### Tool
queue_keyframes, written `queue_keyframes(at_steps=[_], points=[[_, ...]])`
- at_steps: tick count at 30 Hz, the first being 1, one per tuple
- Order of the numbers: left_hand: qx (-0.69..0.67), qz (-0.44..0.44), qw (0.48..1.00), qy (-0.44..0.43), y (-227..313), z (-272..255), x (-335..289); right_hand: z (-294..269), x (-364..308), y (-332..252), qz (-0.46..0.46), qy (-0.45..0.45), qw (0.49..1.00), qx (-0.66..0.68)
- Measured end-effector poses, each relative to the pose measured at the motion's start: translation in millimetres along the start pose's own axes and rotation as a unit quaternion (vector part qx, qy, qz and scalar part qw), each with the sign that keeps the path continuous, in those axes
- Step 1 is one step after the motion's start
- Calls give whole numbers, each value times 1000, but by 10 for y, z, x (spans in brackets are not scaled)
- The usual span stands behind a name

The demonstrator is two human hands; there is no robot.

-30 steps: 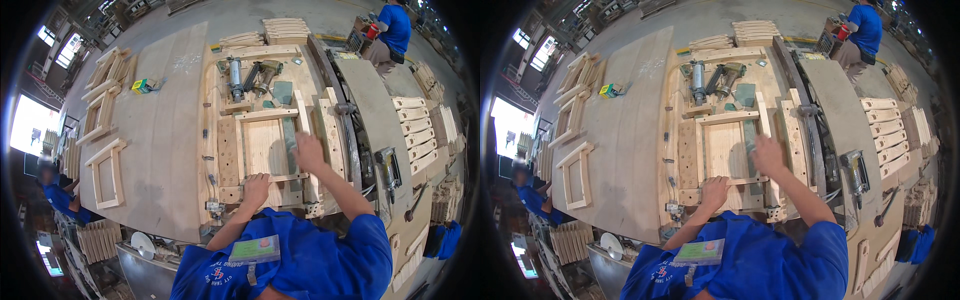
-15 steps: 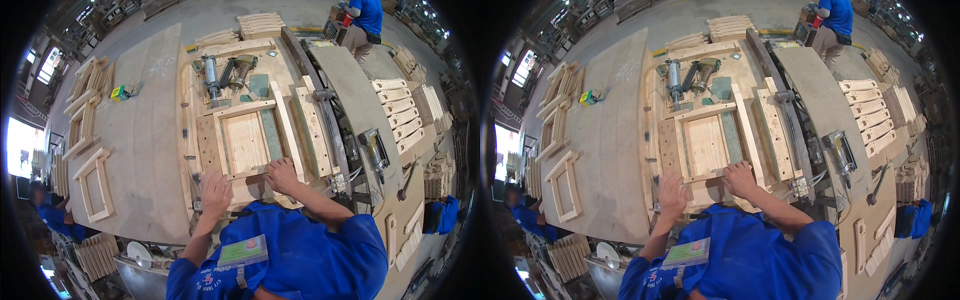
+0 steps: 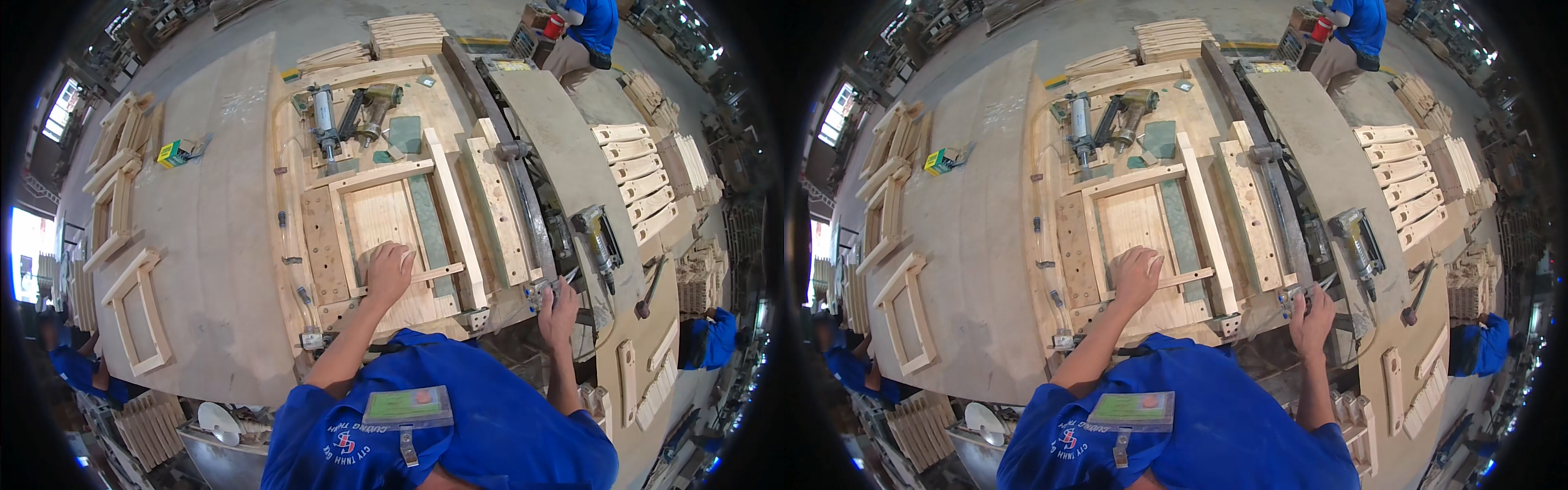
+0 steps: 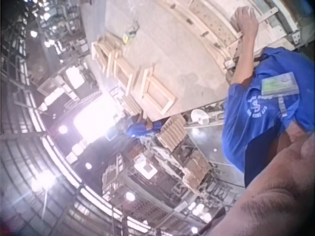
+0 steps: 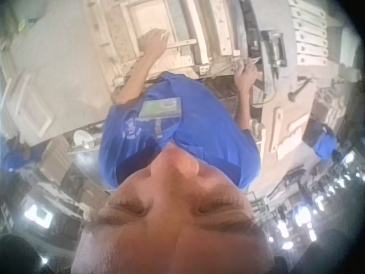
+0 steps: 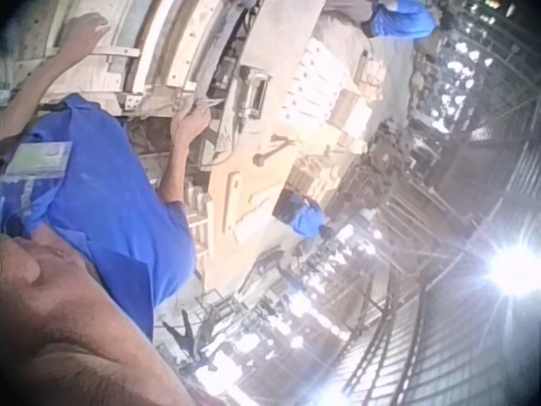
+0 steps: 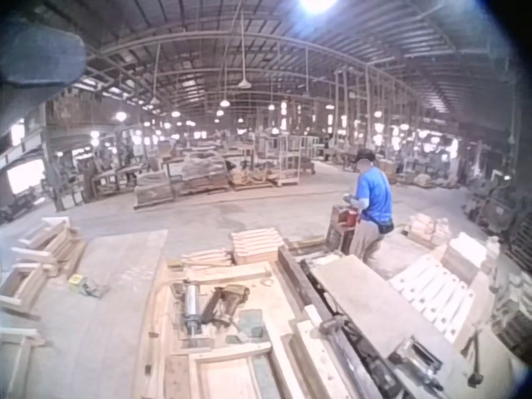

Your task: The person assembles wooden frames by placing pieces into a jig, hammering them into alignment, and using a nail gun to fasten joints. Completed frames are removed and stacked, and the process repeats with new pieces.

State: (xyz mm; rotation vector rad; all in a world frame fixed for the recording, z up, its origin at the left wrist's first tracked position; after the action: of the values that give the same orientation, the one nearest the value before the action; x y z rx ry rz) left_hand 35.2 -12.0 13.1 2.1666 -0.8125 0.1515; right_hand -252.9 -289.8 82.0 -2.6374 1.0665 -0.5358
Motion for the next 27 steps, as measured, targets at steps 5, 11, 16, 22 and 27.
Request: queue_keyframes(at_steps=[5, 11, 16, 22, 27], points=[[48, -52, 995, -71, -23, 79, 18, 155, 256, -149, -36, 23, 999, -29], [47, -83, 992, -79, -65, 59, -4, 274, 562, -366, -62, -60, 996, -2], [51, -81, 992, -78, -83, 80, -14, 745, 1119, -724, -53, -117, 991, 25], [46, -68, 995, -59, -86, 79, -7, 1391, 1583, -971, -11, -67, 998, 2], [23, -63, 996, -66, -76, 71, 18, 1375, 1567, -966, 126, -112, 947, 272]])
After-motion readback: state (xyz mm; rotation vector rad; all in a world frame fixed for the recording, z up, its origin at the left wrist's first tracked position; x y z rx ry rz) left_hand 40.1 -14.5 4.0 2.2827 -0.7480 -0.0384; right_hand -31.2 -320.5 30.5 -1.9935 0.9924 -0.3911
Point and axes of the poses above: each hand's wrist, its own x-axis towards the middle knuckle, its own z-axis out of the palm, y = z × x, the point moved 3 cm from there along x, towards the middle knuckle, and after that the axes turned 4 degrees about y, right-handed, at the moved point
